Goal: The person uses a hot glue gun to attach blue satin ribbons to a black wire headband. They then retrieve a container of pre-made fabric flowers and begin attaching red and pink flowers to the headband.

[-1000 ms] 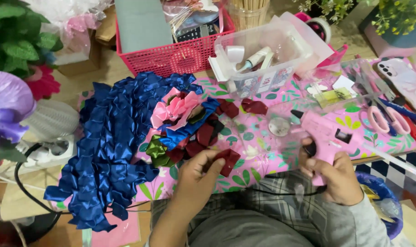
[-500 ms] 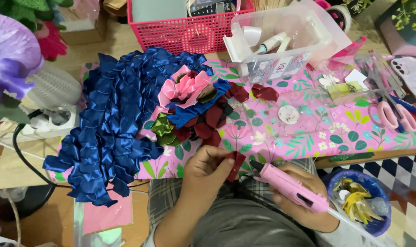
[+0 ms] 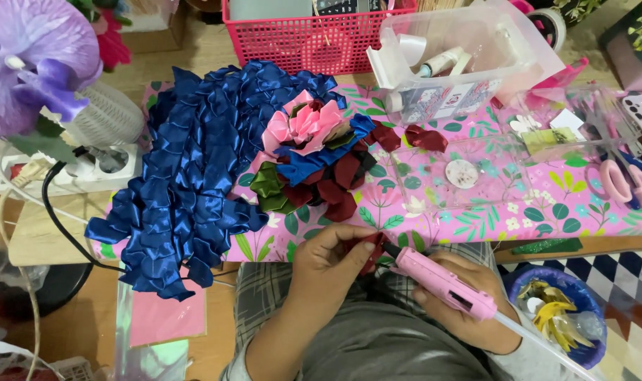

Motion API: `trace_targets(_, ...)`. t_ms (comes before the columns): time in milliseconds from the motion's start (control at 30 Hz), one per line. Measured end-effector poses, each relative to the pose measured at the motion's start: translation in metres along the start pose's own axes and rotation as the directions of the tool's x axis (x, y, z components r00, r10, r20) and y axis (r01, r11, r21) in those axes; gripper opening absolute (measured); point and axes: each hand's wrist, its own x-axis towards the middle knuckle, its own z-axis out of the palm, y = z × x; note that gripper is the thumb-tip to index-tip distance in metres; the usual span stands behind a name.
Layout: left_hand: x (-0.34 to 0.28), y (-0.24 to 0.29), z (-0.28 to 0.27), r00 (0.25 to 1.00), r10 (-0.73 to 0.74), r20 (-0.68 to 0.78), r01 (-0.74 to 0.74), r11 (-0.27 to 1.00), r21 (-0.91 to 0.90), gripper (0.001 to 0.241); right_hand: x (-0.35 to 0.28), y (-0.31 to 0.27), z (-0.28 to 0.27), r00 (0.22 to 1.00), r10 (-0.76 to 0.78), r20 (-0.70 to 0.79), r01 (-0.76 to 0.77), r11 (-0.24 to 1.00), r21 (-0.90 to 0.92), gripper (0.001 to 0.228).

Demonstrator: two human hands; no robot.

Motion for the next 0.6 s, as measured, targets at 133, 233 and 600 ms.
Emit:
trace_targets(133, 0.000, 0.000, -0.001, 0.999, 0.034, -0.003, -0.034, 0.999, -0.041, 0.014, 0.015, -0.024, -0.005, 0.962, -0.273, -0.008, 0.271, 0.959, -0.079, 0.014)
trace_targets(233, 0.000, 0.002, -0.002, 1.000, 0.007, 0.006, -0.006, 0.995, -0.101, 0.014, 0.011, -0.018, -0.003, 0.964, -0.264, -0.012, 0.262, 0.961, -0.086, 0.013)
trace_targets(600, -0.001, 0.000, -0.006, 0.999, -0.033, 0.032, 0.036, 0.993, -0.109, 0.016, 0.008, -0.012, -0.004, 0.985, -0.172, -0.025, 0.168, 0.979, -0.113, 0.019)
